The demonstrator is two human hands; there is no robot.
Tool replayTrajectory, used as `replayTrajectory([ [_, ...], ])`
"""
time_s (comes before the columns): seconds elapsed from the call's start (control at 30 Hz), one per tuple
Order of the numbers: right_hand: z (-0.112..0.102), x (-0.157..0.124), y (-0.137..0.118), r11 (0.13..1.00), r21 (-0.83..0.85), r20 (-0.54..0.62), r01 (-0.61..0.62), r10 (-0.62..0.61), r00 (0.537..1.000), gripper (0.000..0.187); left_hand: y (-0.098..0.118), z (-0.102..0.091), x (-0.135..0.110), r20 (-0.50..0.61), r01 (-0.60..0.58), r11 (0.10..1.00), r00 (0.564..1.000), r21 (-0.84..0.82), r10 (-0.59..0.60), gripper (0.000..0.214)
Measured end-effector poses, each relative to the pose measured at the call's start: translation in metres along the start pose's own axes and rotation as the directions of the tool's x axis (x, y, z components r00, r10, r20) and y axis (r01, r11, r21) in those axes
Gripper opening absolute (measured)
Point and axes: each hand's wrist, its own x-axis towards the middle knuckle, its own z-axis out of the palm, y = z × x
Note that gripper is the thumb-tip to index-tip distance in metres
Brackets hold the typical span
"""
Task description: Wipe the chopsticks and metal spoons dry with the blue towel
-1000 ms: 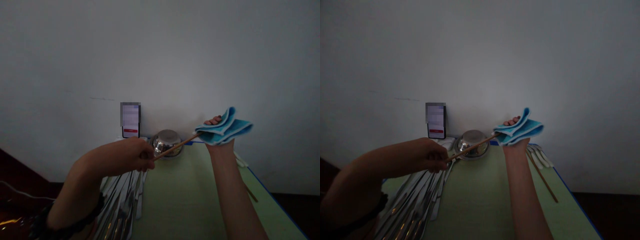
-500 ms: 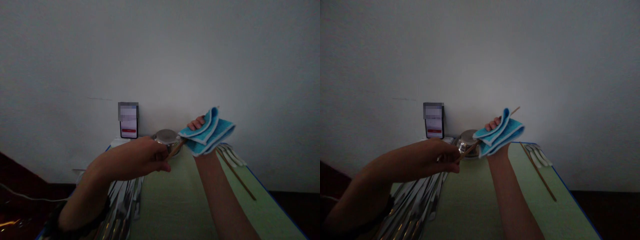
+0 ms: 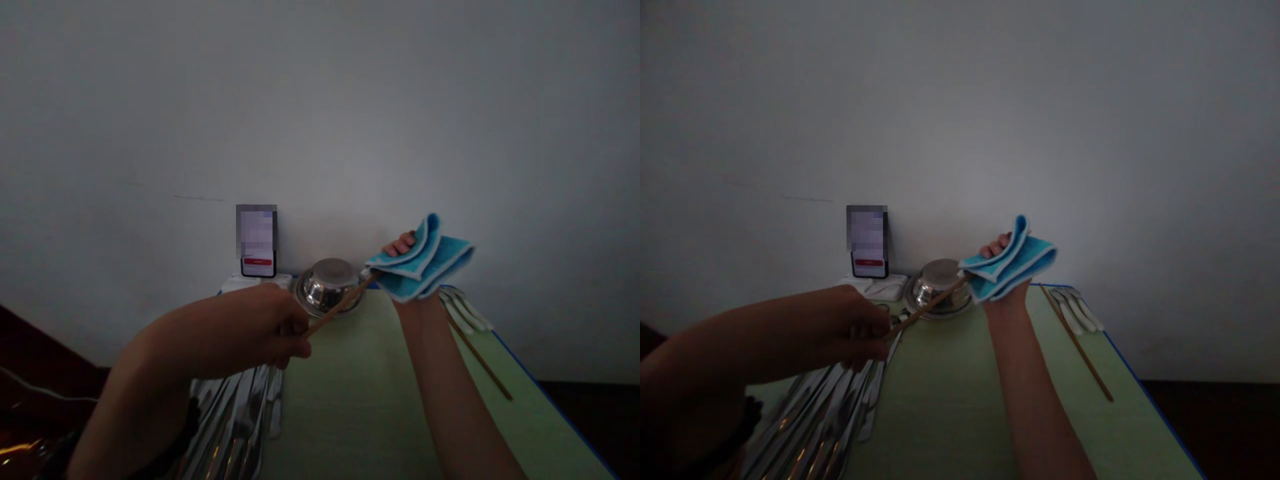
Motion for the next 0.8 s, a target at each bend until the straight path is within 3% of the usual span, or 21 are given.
replayTrajectory([
  [0.17,-0.012,0.008,-0.013,0.985,0.171,-0.005,-0.020,0.022,1.000,0.038,-0.004,-0.001,-0.002,0.020,0.003,1.000,1.000,-0.011,-0.003,0.023],
  [0.33,0.000,-0.002,-0.003,0.980,0.199,0.010,0.008,-0.010,1.000,0.035,-0.008,-0.003,0.009,-0.044,-0.010,0.999,0.999,0.040,0.012,0.018],
  [0.43,0.006,-0.008,0.005,0.978,0.205,0.059,-0.033,0.022,0.998,0.029,-0.006,-0.003,0.022,0.009,-0.056,0.998,0.998,-0.035,0.056,0.022],
  [0.6,0.017,-0.012,0.000,0.987,0.021,0.208,-0.162,0.154,0.966,0.036,-0.008,0.002,0.037,0.068,-0.050,0.995,0.996,-0.088,0.056,0.025],
  [0.7,0.029,-0.014,-0.010,0.959,-0.170,0.268,-0.227,0.267,0.925,0.029,-0.014,0.001,0.037,-0.015,-0.077,0.997,0.997,-0.025,0.077,0.027],
  [0.8,0.036,-0.018,-0.017,0.883,-0.400,0.309,-0.248,0.384,0.870,0.022,-0.017,-0.003,0.032,-0.189,-0.044,0.997,0.981,0.059,0.055,0.028],
])
